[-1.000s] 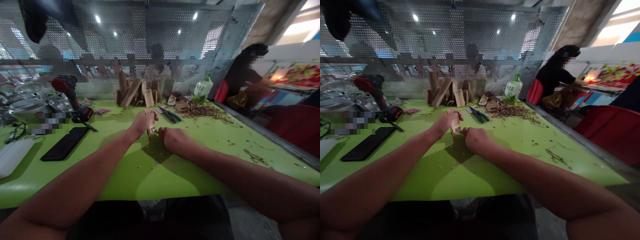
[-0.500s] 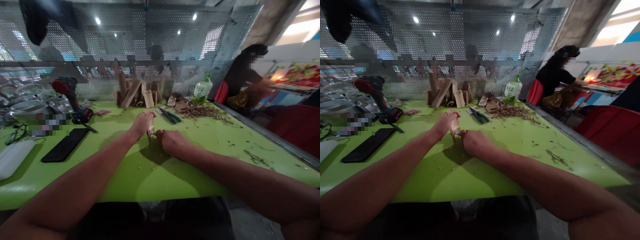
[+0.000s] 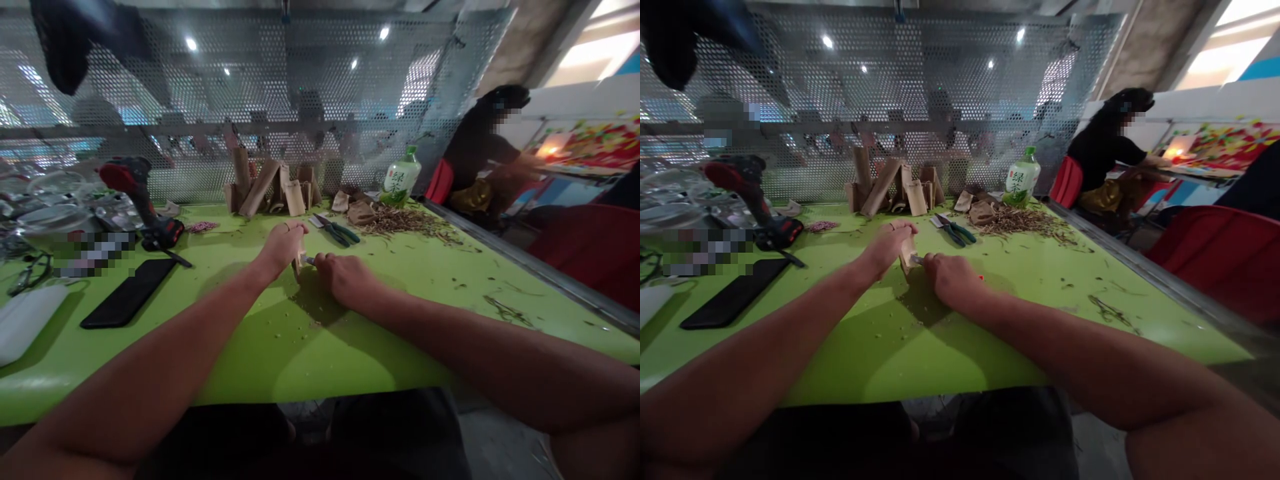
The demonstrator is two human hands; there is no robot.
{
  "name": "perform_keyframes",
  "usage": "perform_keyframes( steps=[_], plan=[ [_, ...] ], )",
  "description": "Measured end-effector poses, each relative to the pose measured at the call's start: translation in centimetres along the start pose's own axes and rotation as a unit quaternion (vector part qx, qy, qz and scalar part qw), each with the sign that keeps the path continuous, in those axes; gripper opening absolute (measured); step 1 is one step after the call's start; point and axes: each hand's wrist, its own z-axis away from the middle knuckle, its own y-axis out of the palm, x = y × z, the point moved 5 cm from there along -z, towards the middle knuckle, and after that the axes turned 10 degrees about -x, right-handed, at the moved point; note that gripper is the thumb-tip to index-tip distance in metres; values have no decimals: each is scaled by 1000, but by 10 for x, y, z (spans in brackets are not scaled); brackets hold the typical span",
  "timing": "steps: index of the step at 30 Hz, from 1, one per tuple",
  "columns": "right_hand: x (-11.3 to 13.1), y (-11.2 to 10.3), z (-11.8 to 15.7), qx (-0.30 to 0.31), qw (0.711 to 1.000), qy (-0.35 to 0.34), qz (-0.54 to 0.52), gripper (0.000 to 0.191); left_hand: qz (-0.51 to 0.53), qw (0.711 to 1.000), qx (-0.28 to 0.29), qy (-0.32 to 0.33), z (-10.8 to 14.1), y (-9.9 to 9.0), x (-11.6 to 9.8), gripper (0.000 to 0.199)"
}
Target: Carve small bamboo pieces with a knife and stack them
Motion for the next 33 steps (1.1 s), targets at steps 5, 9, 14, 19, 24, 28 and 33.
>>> perform_keyframes(
  steps=[5,9,14,19,24,28,33],
  plan=[
    [0,1,-1,-20,1000,-18,1,31,-18,1000,-8,5,-3,1,1,14],
    [2,2,-1,-46,999,-22,-17,30,-31,999,-18,12,-3,2,-1,14],
    [-25,2,4,-27,999,30,-34,29,-51,998,-20,30,-2,-2,0,16],
    [-42,0,3,-14,999,45,17,34,-36,999,-21,22,-2,-9,3,16],
    [-16,-5,2,-21,997,51,-50,46,-33,999,-28,31,-1,-6,1,16],
    [-3,-3,4,-13,997,22,-66,55,-30,998,-40,37,-2,-4,3,13],
    [-3,3,4,28,995,38,-84,49,-19,999,-41,24,-1,-4,5,11]
  ],
)
